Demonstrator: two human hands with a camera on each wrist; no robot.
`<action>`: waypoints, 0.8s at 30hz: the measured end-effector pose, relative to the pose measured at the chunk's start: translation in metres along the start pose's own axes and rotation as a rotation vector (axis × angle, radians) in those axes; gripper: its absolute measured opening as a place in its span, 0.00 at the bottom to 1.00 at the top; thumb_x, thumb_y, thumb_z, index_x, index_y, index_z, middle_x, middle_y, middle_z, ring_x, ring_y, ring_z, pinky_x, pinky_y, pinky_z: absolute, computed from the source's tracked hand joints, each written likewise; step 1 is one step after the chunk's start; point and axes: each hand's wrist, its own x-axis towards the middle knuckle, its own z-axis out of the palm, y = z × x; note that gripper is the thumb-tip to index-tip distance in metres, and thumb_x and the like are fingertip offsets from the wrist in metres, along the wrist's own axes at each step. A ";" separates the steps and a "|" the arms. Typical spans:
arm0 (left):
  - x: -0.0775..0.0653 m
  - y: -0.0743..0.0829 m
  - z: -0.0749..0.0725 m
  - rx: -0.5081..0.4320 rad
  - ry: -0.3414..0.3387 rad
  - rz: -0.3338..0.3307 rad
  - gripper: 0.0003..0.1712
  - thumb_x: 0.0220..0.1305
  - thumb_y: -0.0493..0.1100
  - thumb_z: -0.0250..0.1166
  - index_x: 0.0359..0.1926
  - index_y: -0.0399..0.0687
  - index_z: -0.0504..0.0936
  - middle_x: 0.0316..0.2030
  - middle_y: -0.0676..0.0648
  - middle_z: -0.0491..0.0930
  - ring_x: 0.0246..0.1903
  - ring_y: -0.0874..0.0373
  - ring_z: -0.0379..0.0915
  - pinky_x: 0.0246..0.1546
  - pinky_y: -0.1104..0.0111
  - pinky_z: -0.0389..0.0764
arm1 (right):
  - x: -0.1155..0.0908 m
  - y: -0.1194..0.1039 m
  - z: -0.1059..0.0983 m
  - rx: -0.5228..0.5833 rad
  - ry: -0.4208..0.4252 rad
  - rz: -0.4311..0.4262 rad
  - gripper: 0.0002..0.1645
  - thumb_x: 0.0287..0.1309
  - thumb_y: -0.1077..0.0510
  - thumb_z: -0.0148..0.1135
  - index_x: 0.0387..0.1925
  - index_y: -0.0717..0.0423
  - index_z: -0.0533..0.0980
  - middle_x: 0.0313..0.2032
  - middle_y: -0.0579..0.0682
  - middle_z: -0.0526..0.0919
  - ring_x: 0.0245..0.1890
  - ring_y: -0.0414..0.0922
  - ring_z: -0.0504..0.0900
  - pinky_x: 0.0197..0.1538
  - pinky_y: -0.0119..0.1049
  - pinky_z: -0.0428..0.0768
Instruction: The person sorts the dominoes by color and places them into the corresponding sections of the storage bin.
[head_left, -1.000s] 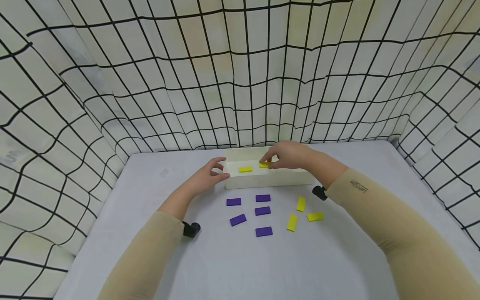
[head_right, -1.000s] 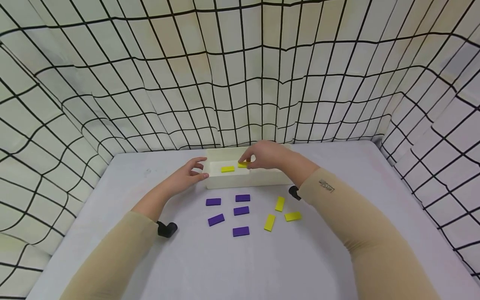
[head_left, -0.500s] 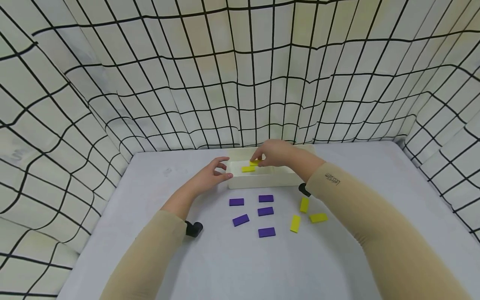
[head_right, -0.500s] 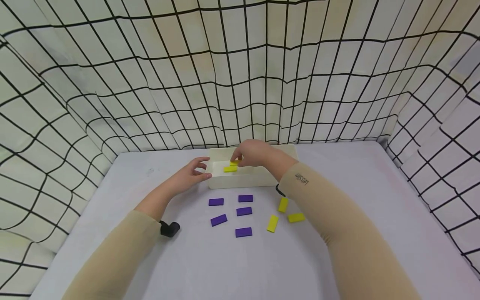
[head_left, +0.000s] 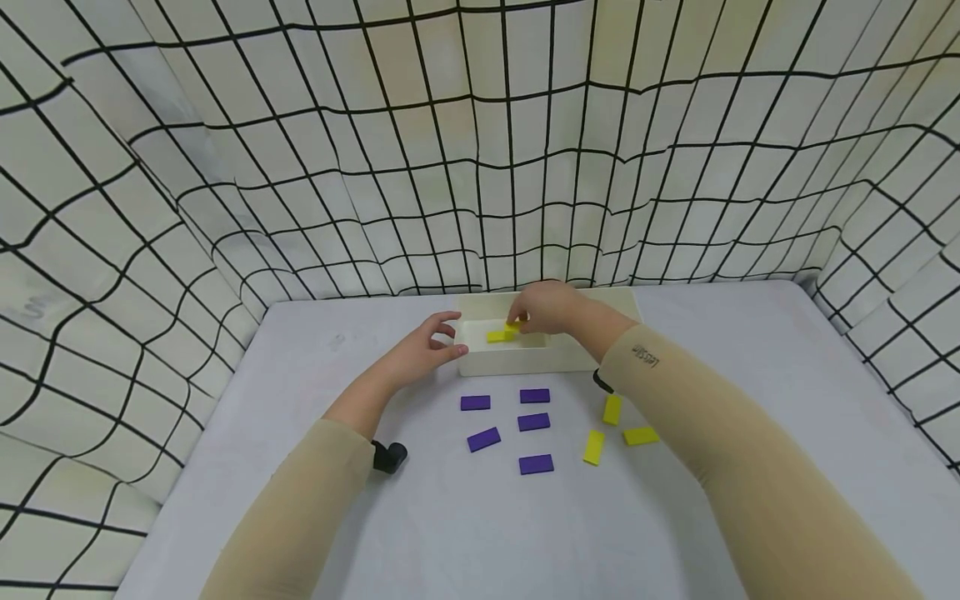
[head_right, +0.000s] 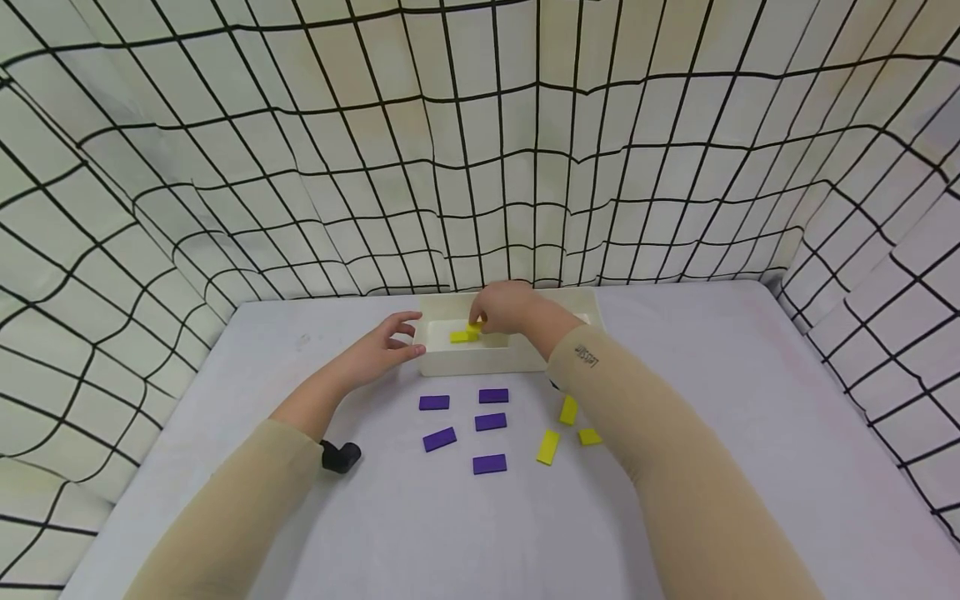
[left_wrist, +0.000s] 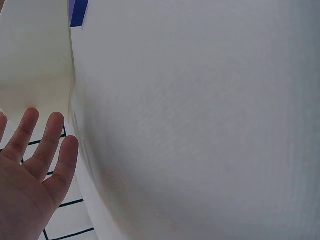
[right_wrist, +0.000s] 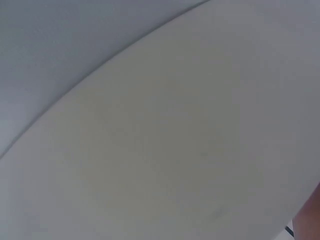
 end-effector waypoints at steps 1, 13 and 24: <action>0.000 0.000 0.000 -0.004 -0.001 0.002 0.42 0.68 0.56 0.64 0.76 0.64 0.52 0.66 0.45 0.66 0.64 0.46 0.67 0.62 0.47 0.69 | 0.000 0.000 0.000 -0.009 0.003 0.000 0.16 0.65 0.52 0.64 0.54 0.42 0.83 0.42 0.42 0.83 0.44 0.42 0.78 0.52 0.40 0.75; -0.001 0.003 0.000 -0.012 0.000 -0.002 0.41 0.69 0.53 0.64 0.76 0.62 0.53 0.65 0.45 0.66 0.64 0.46 0.68 0.63 0.47 0.69 | 0.004 -0.001 0.003 -0.158 -0.003 -0.002 0.12 0.63 0.54 0.65 0.48 0.43 0.86 0.41 0.40 0.85 0.43 0.43 0.79 0.60 0.45 0.68; -0.001 0.002 0.000 -0.014 -0.003 -0.002 0.42 0.67 0.57 0.64 0.76 0.64 0.53 0.66 0.45 0.66 0.65 0.46 0.67 0.62 0.48 0.69 | 0.011 -0.007 0.008 -0.224 -0.045 0.015 0.12 0.65 0.57 0.62 0.45 0.42 0.86 0.41 0.40 0.86 0.44 0.44 0.79 0.65 0.49 0.66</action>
